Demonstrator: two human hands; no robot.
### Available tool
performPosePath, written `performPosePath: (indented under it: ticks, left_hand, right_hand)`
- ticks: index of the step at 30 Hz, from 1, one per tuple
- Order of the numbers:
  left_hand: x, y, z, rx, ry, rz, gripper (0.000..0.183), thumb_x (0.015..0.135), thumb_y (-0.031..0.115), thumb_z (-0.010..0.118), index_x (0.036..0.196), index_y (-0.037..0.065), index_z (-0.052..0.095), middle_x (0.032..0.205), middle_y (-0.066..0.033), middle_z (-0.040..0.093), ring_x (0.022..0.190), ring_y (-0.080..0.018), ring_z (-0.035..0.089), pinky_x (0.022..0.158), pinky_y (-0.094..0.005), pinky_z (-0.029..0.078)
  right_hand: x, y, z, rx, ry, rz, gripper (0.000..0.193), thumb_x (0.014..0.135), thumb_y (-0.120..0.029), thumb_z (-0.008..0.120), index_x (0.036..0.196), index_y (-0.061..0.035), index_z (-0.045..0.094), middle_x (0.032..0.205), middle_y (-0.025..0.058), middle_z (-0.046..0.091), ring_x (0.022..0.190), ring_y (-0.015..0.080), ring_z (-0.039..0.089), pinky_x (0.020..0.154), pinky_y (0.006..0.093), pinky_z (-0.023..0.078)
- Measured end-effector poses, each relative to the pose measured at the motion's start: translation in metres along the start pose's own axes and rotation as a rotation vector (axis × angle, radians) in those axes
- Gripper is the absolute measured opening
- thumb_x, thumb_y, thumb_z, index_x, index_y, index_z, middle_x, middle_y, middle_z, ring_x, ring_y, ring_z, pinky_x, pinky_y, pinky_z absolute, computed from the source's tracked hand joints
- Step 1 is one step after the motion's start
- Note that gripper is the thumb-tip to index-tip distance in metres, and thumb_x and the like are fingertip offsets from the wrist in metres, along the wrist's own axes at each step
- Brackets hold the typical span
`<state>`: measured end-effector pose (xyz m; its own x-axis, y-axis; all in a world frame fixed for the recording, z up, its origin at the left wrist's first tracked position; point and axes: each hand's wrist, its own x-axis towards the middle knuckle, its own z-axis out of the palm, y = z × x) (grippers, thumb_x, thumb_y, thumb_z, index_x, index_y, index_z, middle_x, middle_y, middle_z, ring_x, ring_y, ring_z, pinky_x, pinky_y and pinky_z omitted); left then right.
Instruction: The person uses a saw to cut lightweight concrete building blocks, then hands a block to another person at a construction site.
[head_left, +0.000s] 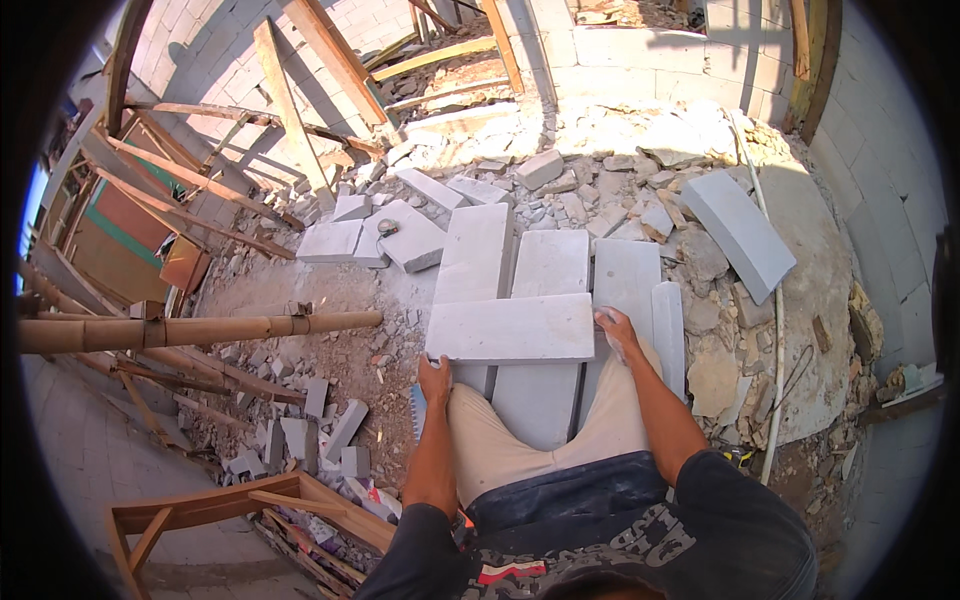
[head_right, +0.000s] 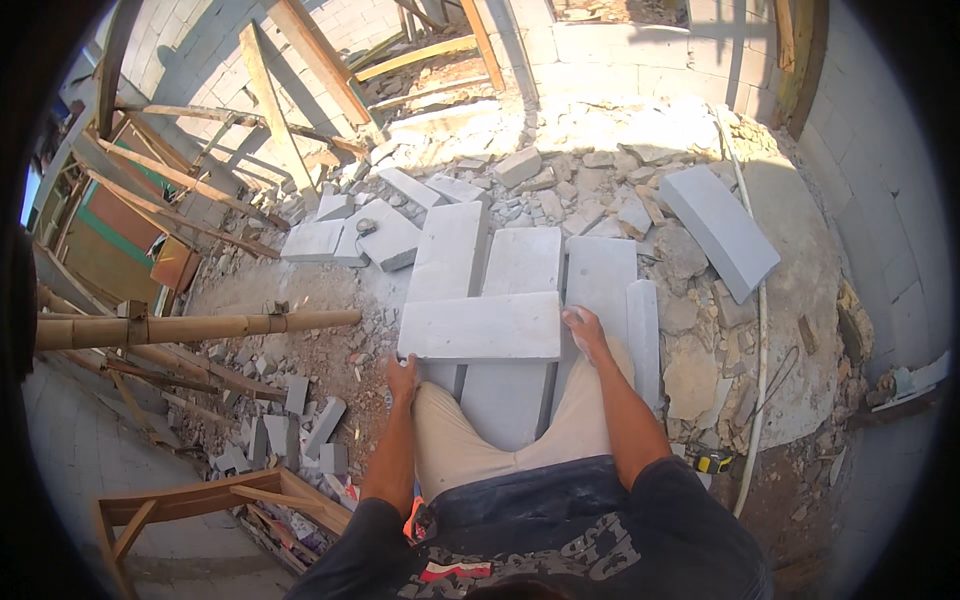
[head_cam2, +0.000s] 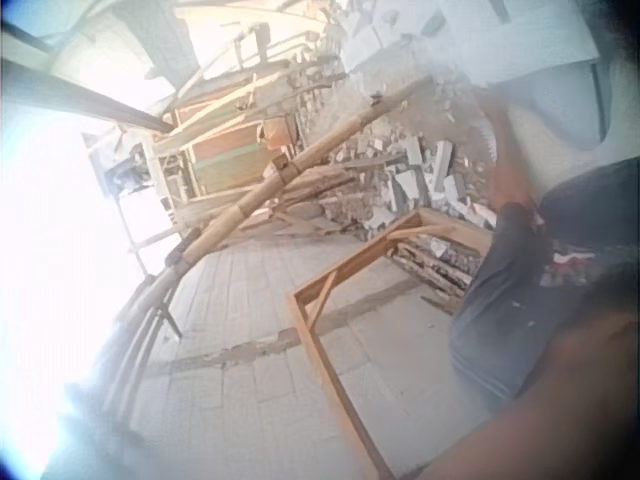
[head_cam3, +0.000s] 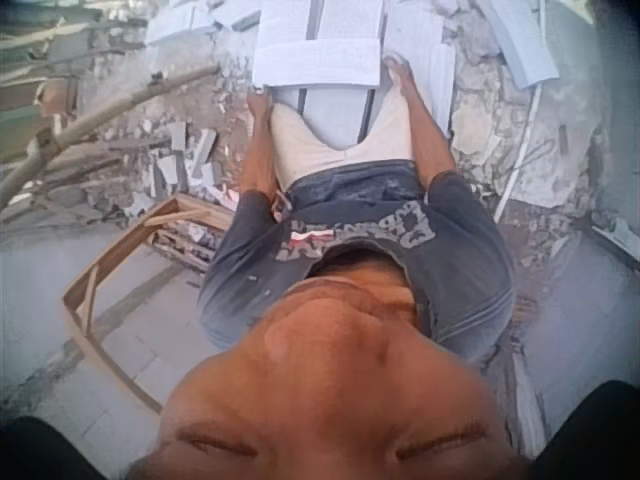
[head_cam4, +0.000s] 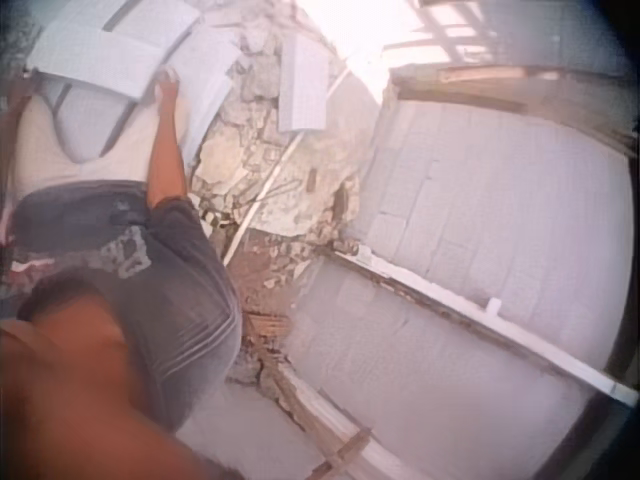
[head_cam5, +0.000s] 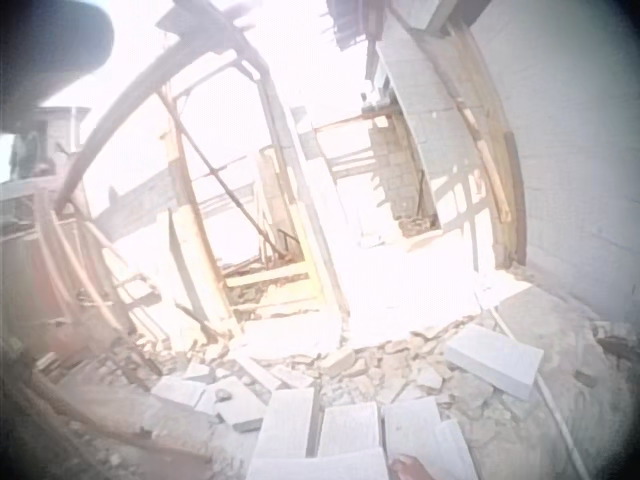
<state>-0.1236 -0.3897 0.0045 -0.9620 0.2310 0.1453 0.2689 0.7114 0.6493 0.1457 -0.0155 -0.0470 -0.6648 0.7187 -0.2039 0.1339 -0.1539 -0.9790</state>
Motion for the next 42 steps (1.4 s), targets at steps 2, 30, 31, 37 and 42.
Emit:
performPosePath:
  ticks: [2, 30, 31, 37, 42]
  left_hand:
    - [-0.014, 0.032, 0.014, -0.009, -0.096, -0.1, 0.064, 0.092, 0.033, 0.069, 0.138, -0.008, 0.053, 0.129, -0.0341, 0.063, 0.122, -0.0482, 0.061, 0.106, -0.0487, 0.048]
    - [-0.029, 0.029, 0.021, -0.023, -0.037, -0.165, 0.056, 0.091, 0.037, 0.069, 0.129, -0.001, 0.055, 0.123, -0.0289, 0.065, 0.12, -0.0445, 0.062, 0.101, -0.0509, 0.05]
    - [-0.028, 0.03, 0.021, -0.032, -0.032, -0.157, 0.056, 0.091, 0.037, 0.069, 0.129, -0.001, 0.055, 0.123, -0.029, 0.065, 0.12, -0.0445, 0.062, 0.101, -0.0509, 0.05]
    - [-0.033, 0.033, 0.021, -0.026, -0.037, -0.153, 0.059, 0.091, 0.037, 0.069, 0.133, -0.002, 0.055, 0.127, -0.0296, 0.064, 0.122, -0.0448, 0.061, 0.103, -0.0503, 0.049]
    - [-0.033, 0.029, 0.017, -0.001, -0.034, -0.179, 0.061, 0.091, 0.037, 0.069, 0.135, -0.002, 0.054, 0.128, -0.0297, 0.064, 0.122, -0.0446, 0.061, 0.103, -0.05, 0.049]
  right_hand:
    - [-0.009, 0.008, -0.021, -0.025, 0.051, -0.01, 0.049, 0.1, -0.031, 0.065, 0.137, 0.0011, 0.064, 0.135, 0.0164, 0.067, 0.126, 0.0243, 0.06, 0.11, 0.0352, 0.043]
    - [-0.012, 0.014, -0.033, 0.059, 0.054, -0.136, 0.027, 0.095, -0.025, 0.074, 0.1, 0.0006, 0.07, 0.094, 0.0017, 0.066, 0.089, 0.0136, 0.057, 0.084, 0.0306, 0.047]
    - [-0.008, 0.016, -0.035, 0.075, 0.049, -0.151, 0.028, 0.095, -0.026, 0.075, 0.103, 0.0004, 0.07, 0.094, 0.0015, 0.067, 0.09, 0.0133, 0.059, 0.085, 0.0299, 0.047]
    - [-0.015, 0.012, -0.036, 0.107, 0.044, -0.113, 0.031, 0.095, -0.029, 0.075, 0.103, 0.001, 0.071, 0.097, 0.0031, 0.067, 0.094, 0.0148, 0.058, 0.088, 0.0306, 0.046]
    - [-0.02, 0.005, -0.029, 0.117, 0.044, -0.081, 0.034, 0.092, -0.031, 0.079, 0.103, 0.0006, 0.071, 0.096, 0.0028, 0.068, 0.091, 0.0144, 0.059, 0.086, 0.03, 0.047]
